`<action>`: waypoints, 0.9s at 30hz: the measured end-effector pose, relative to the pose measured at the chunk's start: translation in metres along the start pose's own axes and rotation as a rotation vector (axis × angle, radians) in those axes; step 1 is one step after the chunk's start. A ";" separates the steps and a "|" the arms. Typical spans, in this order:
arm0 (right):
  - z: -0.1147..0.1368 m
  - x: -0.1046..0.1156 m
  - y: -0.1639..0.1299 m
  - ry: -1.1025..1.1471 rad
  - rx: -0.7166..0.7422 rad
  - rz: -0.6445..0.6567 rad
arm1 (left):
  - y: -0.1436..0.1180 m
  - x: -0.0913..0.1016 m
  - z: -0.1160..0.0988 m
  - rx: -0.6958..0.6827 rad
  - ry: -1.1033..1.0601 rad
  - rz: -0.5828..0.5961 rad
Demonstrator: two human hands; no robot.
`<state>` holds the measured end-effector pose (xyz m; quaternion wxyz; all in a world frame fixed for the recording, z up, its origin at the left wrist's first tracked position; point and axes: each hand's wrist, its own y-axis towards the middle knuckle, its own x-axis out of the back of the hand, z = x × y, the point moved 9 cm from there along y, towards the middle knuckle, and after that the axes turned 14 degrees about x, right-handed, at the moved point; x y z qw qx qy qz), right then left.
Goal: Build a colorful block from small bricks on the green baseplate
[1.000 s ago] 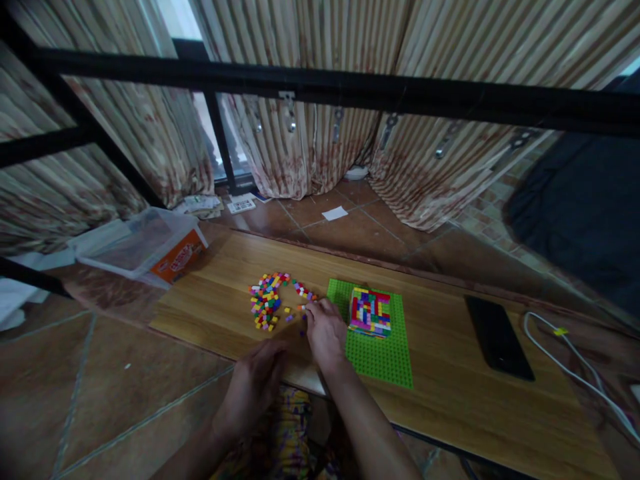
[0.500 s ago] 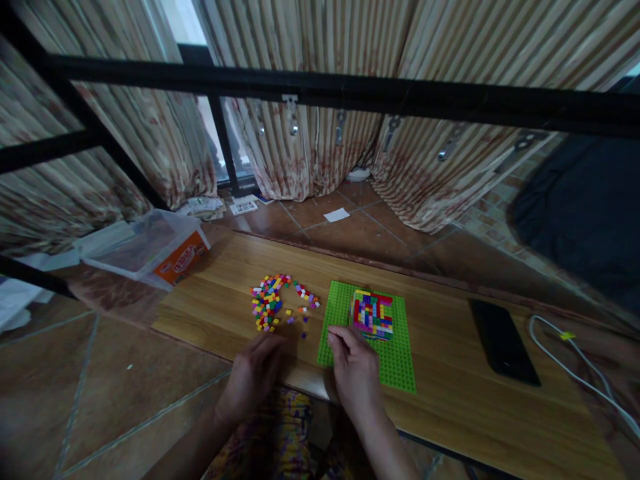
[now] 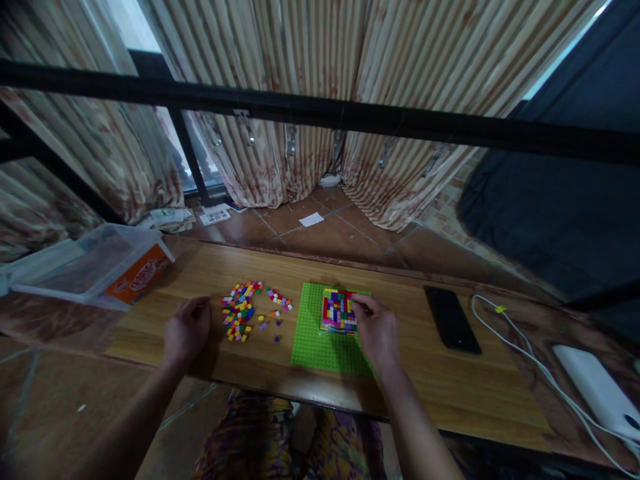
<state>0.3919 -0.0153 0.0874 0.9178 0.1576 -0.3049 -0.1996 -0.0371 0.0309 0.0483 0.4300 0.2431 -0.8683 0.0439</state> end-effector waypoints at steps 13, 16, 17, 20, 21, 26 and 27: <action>0.012 -0.023 0.001 -0.302 0.118 0.011 | -0.001 -0.007 -0.002 -0.044 0.074 0.000; 0.010 -0.023 -0.001 -0.312 0.121 0.001 | 0.000 -0.008 -0.001 -0.044 0.067 -0.003; 0.008 -0.023 -0.001 -0.309 0.119 -0.002 | 0.000 -0.009 0.000 -0.045 0.066 -0.002; 0.002 -0.022 -0.003 -0.276 0.094 -0.020 | -0.001 -0.011 0.001 -0.059 0.060 -0.002; 0.000 -0.021 -0.003 -0.253 0.080 -0.022 | -0.001 -0.011 0.001 -0.061 0.059 -0.003; -0.004 -0.020 -0.006 -0.170 0.032 -0.018 | -0.001 -0.010 0.000 -0.063 0.064 -0.002; -0.003 -0.019 -0.007 -0.174 0.033 -0.028 | -0.001 -0.010 -0.001 -0.064 0.066 -0.004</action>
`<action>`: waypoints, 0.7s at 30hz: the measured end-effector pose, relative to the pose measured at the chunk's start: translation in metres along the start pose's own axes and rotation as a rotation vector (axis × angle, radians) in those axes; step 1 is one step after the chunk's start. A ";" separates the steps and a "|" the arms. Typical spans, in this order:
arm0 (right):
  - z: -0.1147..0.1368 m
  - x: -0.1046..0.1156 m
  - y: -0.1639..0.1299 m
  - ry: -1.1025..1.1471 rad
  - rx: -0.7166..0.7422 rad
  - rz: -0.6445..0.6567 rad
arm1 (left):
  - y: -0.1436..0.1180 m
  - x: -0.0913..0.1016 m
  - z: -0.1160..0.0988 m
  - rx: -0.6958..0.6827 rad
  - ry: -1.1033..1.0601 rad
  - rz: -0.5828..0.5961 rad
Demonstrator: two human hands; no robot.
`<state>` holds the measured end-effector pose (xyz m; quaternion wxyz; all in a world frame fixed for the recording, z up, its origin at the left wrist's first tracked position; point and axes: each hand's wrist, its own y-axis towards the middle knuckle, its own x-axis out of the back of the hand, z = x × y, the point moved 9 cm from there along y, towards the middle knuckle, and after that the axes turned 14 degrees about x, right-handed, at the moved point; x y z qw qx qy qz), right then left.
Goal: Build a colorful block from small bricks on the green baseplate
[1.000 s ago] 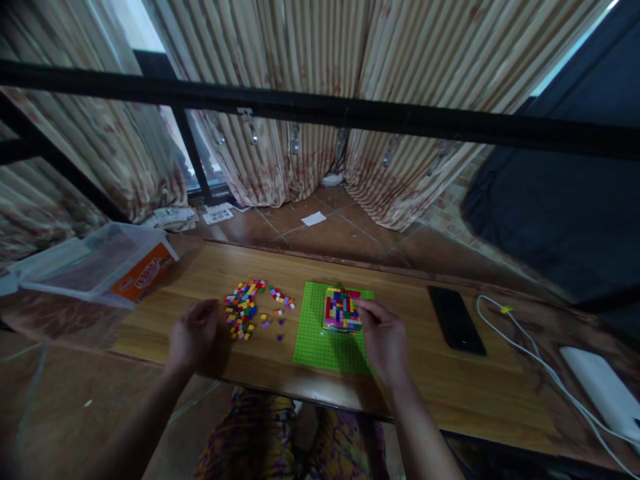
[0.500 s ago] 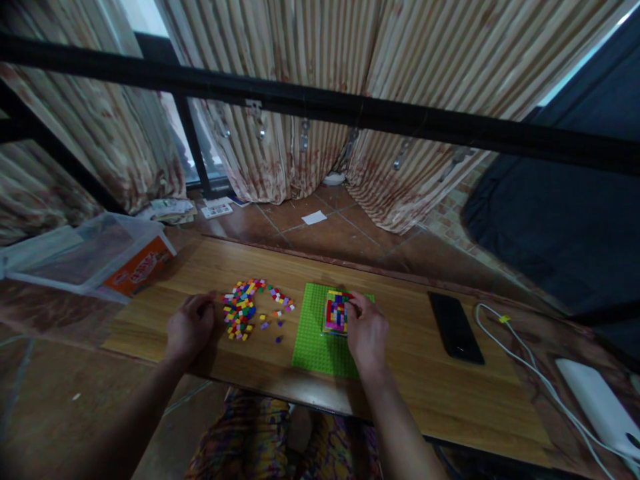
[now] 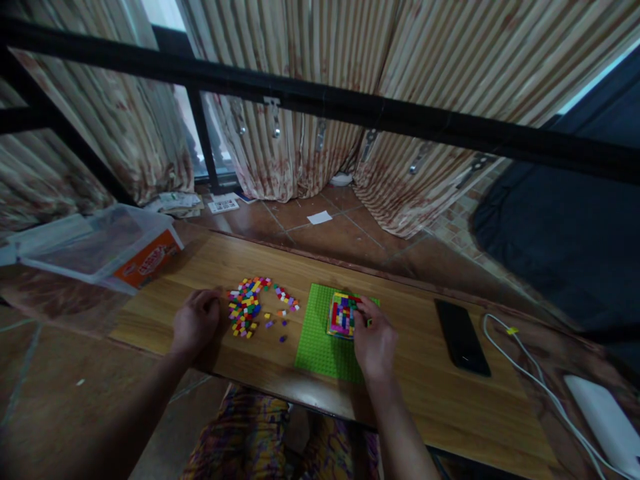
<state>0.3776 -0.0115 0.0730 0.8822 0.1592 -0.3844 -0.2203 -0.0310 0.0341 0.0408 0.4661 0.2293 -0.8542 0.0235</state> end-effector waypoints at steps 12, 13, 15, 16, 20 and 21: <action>0.005 0.000 0.001 -0.060 0.050 -0.046 | 0.000 0.000 0.000 0.017 0.016 0.001; 0.006 0.000 0.001 -0.060 0.051 -0.050 | 0.000 0.000 0.000 0.019 0.018 0.001; 0.007 0.000 0.002 -0.066 0.052 -0.058 | 0.000 0.001 0.000 0.019 0.022 -0.002; 0.008 0.001 0.002 -0.074 0.053 -0.061 | 0.000 0.001 0.000 0.018 0.022 -0.004; 0.008 0.001 0.002 -0.103 0.069 -0.049 | 0.000 0.001 -0.002 0.010 0.011 0.003; 0.007 0.001 0.002 -0.096 0.064 -0.046 | 0.000 0.001 -0.002 0.012 0.009 0.002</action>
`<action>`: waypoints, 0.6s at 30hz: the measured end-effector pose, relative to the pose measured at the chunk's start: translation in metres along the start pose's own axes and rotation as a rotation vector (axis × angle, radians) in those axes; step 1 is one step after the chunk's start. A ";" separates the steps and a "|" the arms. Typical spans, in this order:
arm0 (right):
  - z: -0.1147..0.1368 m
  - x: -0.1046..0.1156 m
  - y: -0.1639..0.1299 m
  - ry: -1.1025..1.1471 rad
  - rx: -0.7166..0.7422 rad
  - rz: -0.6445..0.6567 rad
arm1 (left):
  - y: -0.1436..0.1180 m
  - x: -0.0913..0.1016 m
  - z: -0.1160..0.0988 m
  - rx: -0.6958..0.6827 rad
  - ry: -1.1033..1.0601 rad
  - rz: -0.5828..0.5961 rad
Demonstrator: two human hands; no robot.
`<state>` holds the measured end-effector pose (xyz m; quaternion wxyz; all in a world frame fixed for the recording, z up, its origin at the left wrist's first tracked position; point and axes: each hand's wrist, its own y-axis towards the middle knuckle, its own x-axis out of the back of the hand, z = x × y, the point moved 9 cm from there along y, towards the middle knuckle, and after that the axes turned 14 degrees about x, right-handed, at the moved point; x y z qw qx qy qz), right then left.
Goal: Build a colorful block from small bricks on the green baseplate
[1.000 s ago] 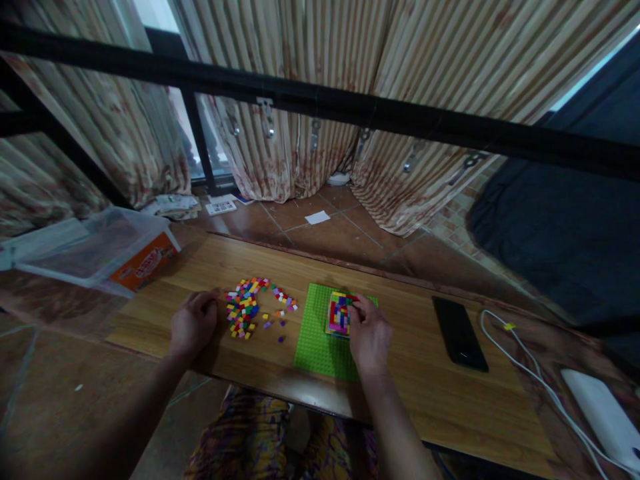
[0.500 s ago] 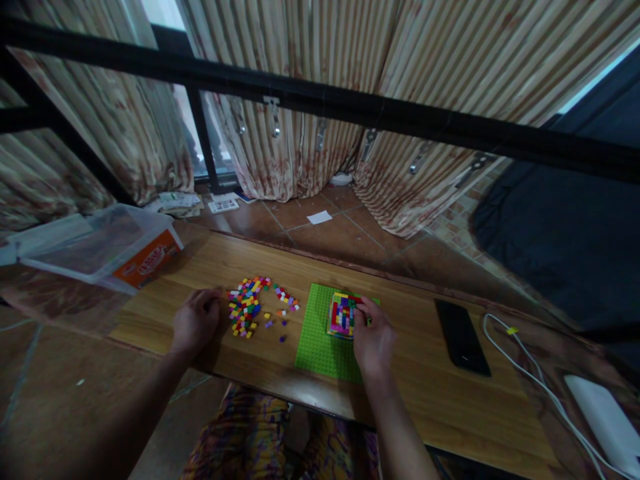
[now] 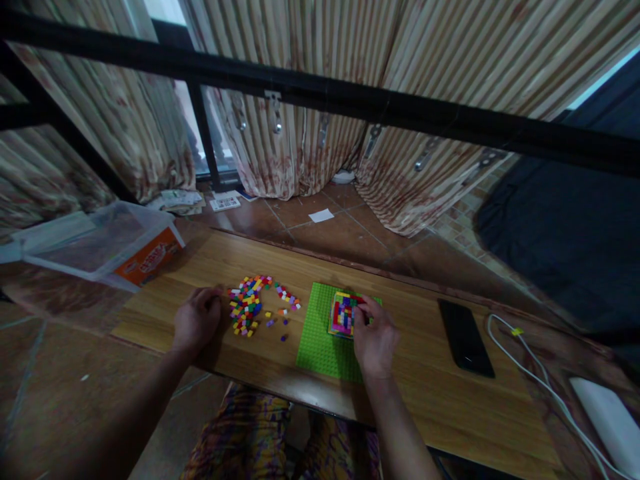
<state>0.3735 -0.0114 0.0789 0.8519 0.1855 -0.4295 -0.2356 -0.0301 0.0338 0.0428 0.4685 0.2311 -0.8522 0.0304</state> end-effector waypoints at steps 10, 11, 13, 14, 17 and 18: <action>-0.022 0.005 0.000 0.181 -0.155 -0.103 | 0.001 0.000 0.001 0.016 0.002 0.003; -0.021 0.005 0.002 0.153 -0.150 -0.098 | 0.001 -0.001 0.001 0.014 0.002 0.003; -0.020 0.002 0.005 0.091 -0.151 -0.071 | 0.001 -0.001 0.001 0.014 -0.001 0.008; -0.020 0.000 0.006 0.073 -0.157 -0.053 | 0.001 -0.001 0.001 0.017 -0.005 0.011; -0.018 -0.003 0.007 0.060 -0.156 -0.034 | 0.000 0.000 0.000 0.022 -0.010 0.015; -0.017 -0.004 0.007 0.058 -0.147 -0.034 | 0.000 0.001 0.000 0.022 -0.012 0.016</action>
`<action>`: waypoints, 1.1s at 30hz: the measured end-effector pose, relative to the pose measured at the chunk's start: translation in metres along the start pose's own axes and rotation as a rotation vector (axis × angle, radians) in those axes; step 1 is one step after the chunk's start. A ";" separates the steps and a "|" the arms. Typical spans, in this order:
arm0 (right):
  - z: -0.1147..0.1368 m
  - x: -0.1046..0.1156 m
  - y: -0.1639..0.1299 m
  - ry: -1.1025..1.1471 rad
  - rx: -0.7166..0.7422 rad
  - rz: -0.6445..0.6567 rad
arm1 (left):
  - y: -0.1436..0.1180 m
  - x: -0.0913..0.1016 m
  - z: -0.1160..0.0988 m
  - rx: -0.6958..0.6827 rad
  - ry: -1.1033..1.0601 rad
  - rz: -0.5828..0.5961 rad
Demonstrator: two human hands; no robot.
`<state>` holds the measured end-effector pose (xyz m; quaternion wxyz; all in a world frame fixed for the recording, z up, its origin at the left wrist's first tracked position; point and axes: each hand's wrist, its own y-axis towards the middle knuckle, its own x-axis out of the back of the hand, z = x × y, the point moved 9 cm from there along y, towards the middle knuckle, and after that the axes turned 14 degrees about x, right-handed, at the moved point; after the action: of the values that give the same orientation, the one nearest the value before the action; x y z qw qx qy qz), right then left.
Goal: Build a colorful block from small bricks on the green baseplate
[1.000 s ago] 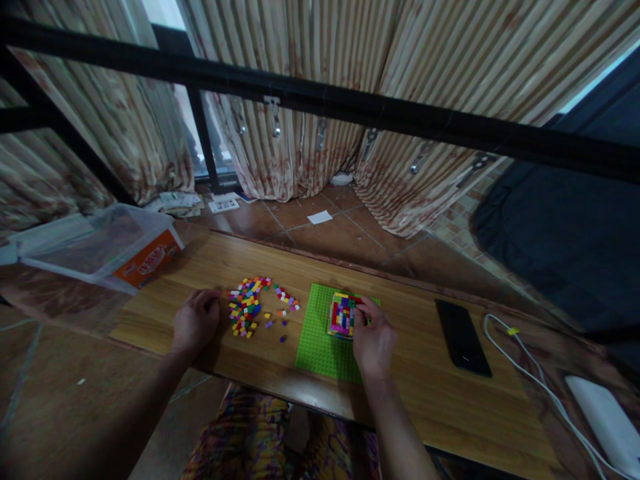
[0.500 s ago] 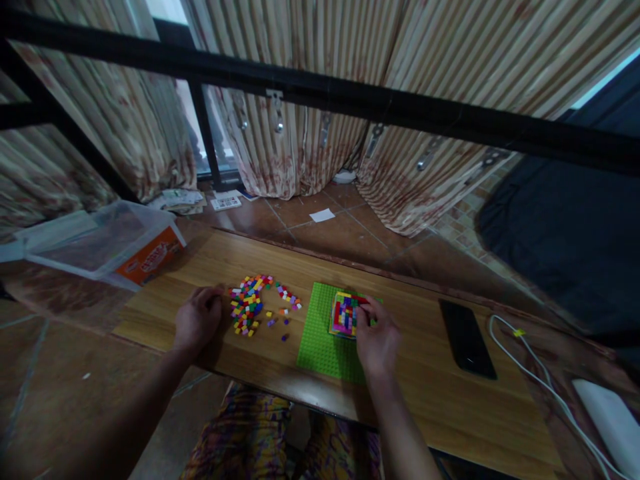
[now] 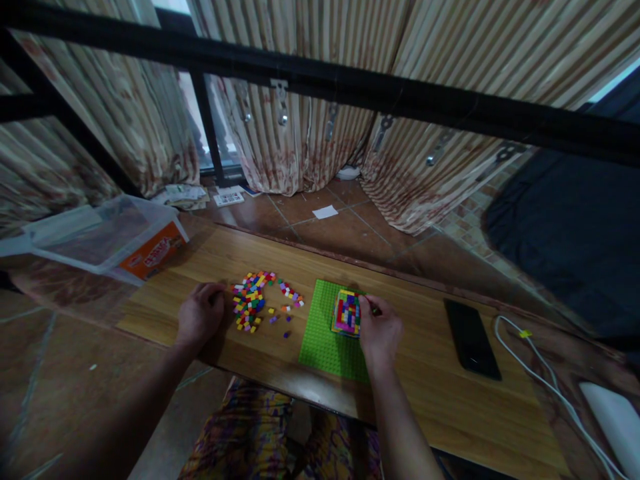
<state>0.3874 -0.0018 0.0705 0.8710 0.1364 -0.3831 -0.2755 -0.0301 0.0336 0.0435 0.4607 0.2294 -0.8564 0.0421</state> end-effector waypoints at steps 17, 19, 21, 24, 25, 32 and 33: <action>-0.002 -0.007 0.000 0.115 -0.006 0.018 | 0.000 -0.004 0.002 -0.036 -0.018 -0.009; -0.006 -0.009 0.000 0.154 -0.030 0.017 | 0.000 -0.004 0.002 -0.044 -0.027 -0.010; -0.011 -0.009 0.000 0.193 -0.063 0.005 | 0.000 -0.004 0.002 -0.054 -0.036 -0.014; -0.017 -0.003 -0.001 0.234 -0.126 -0.046 | 0.000 -0.004 0.003 -0.057 -0.040 -0.016; -0.017 0.002 -0.002 0.241 -0.138 -0.076 | 0.000 -0.004 0.003 -0.054 -0.038 -0.017; 0.026 0.022 -0.025 0.316 -0.065 -0.161 | 0.000 -0.004 0.002 -0.058 -0.058 -0.029; 0.035 0.018 -0.032 0.326 -0.039 -0.135 | -0.001 -0.004 0.003 -0.053 -0.058 -0.031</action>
<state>0.3594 -0.0393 0.0908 0.9037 0.1878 -0.2211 -0.3150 -0.0298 0.0337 0.0386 0.4422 0.2315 -0.8665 0.0059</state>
